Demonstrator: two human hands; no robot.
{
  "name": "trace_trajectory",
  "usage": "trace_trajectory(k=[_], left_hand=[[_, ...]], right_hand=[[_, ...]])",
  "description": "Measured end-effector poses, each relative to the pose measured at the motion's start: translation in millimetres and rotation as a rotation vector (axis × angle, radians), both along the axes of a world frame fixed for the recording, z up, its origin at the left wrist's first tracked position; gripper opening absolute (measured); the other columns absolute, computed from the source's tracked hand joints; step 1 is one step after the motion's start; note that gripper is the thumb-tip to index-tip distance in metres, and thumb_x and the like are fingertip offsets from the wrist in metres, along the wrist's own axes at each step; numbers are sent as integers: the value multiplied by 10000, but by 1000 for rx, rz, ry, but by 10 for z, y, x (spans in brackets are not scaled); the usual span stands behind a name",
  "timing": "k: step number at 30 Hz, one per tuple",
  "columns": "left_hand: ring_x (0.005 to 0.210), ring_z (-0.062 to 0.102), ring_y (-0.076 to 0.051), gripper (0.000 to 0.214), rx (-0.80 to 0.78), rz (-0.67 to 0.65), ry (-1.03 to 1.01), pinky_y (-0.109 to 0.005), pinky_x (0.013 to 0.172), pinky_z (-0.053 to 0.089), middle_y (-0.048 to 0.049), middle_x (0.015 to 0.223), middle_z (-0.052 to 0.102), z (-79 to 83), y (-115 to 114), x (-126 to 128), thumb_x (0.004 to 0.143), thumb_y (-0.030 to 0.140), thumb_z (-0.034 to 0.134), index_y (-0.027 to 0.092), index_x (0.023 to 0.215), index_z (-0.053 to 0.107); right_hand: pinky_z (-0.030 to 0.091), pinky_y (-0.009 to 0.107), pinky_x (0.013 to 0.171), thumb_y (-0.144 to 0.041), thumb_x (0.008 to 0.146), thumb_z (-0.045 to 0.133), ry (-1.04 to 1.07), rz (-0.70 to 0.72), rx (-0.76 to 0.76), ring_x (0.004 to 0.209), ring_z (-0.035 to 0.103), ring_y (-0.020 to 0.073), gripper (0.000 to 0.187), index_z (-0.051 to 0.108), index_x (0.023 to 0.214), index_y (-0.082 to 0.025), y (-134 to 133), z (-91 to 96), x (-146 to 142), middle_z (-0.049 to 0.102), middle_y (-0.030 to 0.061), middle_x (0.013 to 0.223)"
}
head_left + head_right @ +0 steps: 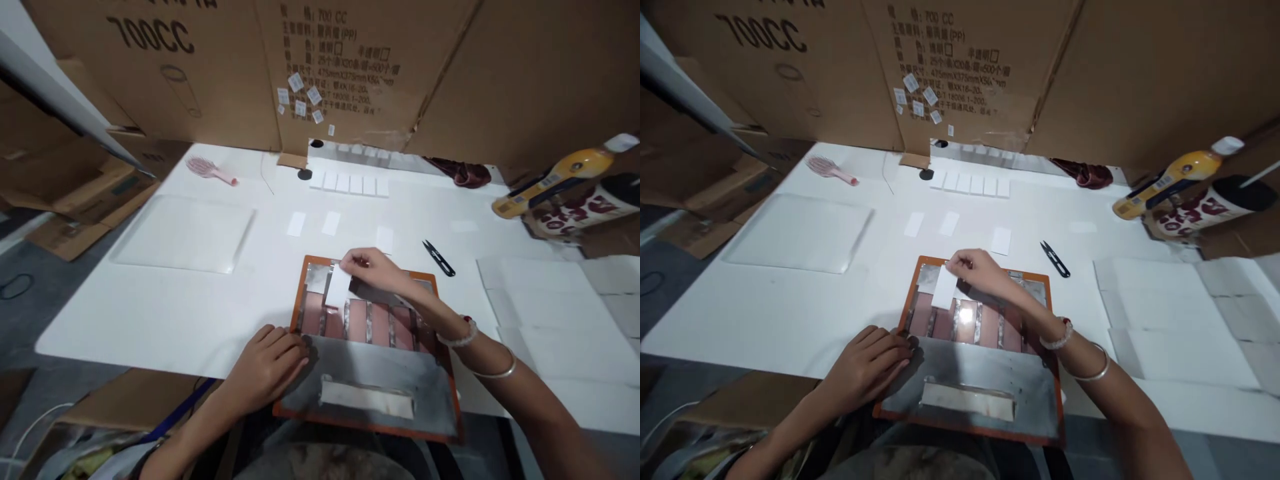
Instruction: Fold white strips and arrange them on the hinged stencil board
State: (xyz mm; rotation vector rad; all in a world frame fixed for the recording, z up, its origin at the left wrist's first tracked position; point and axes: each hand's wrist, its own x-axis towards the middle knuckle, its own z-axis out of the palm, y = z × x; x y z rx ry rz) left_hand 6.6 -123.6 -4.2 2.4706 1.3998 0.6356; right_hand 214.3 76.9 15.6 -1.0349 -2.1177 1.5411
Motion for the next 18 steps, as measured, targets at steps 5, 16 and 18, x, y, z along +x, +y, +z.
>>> trace_trajectory(k=[5, 16, 18], left_hand=[[876, 555, -187, 117, -23, -35, -68, -325, 758, 390, -39, 991, 662, -5, -11, 20, 928, 187, 526, 180, 1026, 588], [832, 551, -183, 123, -93, -181, -145, -325, 750, 398, -24, 953, 663, 125, 73, 166, 931, 241, 531, 194, 1025, 595], [801, 564, -172, 121, -52, -158, -137, -321, 729, 396, -29, 927, 668, 99, 56, 123, 929, 190, 511, 190, 1015, 597]], right_hand=[[420, 286, 726, -378, 820, 614, 27, -245, 86, 758, 571, 156, 192, 648, 806, -189, 49, 307, 488, 642, 20, 792], [459, 294, 654, -425, 831, 609, 48, -554, 122, 709, 581, 168, 213, 610, 792, -216, -521, 48, 1295, 639, 27, 774], [463, 304, 658, -417, 825, 616, 43, -470, 97, 711, 583, 176, 210, 623, 777, -212, -528, 6, 1124, 643, 32, 763]])
